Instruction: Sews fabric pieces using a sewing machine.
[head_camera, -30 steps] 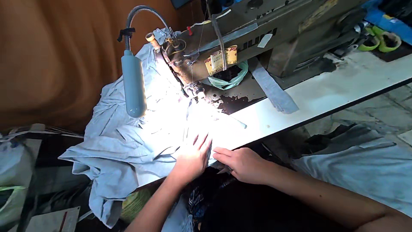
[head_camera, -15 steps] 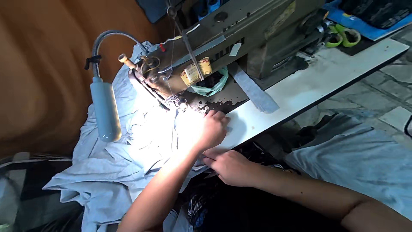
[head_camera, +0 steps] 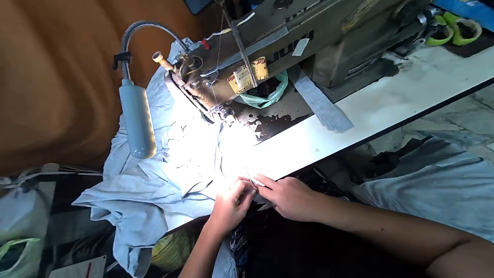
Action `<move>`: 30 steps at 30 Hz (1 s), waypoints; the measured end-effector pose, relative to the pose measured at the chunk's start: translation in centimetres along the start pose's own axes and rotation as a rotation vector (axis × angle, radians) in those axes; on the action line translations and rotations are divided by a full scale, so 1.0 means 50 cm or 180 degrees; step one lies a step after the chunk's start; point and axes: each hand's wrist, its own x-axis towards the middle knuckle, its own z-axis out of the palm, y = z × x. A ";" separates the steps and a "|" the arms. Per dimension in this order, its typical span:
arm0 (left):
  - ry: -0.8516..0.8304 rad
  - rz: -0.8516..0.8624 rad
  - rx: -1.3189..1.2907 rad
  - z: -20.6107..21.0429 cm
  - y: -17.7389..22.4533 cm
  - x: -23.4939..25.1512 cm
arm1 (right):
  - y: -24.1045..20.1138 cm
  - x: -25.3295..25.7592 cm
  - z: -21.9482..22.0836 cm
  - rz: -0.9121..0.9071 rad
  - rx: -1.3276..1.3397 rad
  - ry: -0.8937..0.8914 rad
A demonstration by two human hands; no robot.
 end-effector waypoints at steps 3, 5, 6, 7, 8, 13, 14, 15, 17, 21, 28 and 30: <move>0.0400 -0.0096 -0.0627 0.007 0.014 -0.003 | -0.004 0.001 -0.007 0.0119 0.0009 -0.0174; 0.0528 -0.0166 -0.0873 0.017 0.012 -0.008 | -0.004 0.000 -0.006 0.0165 0.0028 -0.0189; 0.0482 -0.0208 -0.0924 0.026 0.006 -0.015 | -0.002 -0.003 -0.002 0.0145 0.0028 -0.0118; 0.0373 -0.0231 -0.0926 0.032 -0.003 -0.022 | 0.000 -0.005 0.002 0.0120 0.0003 -0.0051; 0.0280 -0.0234 -0.0899 0.034 -0.012 -0.027 | 0.001 -0.007 0.004 0.0112 -0.0009 -0.0028; 0.0234 -0.0458 0.0243 -0.035 0.000 0.051 | 0.004 -0.008 0.009 0.0072 0.0001 0.0072; 0.0194 -0.0524 0.0510 -0.048 -0.007 0.084 | 0.004 -0.007 0.009 0.0066 -0.0024 0.0079; 0.0124 -0.0579 0.0733 -0.057 -0.022 0.115 | 0.005 -0.006 0.010 0.0041 -0.0051 0.0130; -0.0010 -0.0661 0.1157 -0.064 -0.056 0.167 | 0.005 -0.008 0.012 0.0024 -0.0082 0.0185; -0.0023 -0.0368 0.1588 -0.040 -0.120 0.191 | 0.005 -0.010 0.014 0.0019 -0.0073 0.0226; -0.0174 -0.0541 0.0660 0.000 -0.096 0.094 | 0.009 -0.011 0.018 -0.0029 -0.0050 0.0291; -0.0199 -0.0603 0.0543 0.005 -0.089 0.081 | 0.009 -0.011 0.014 -0.0018 -0.0022 0.0236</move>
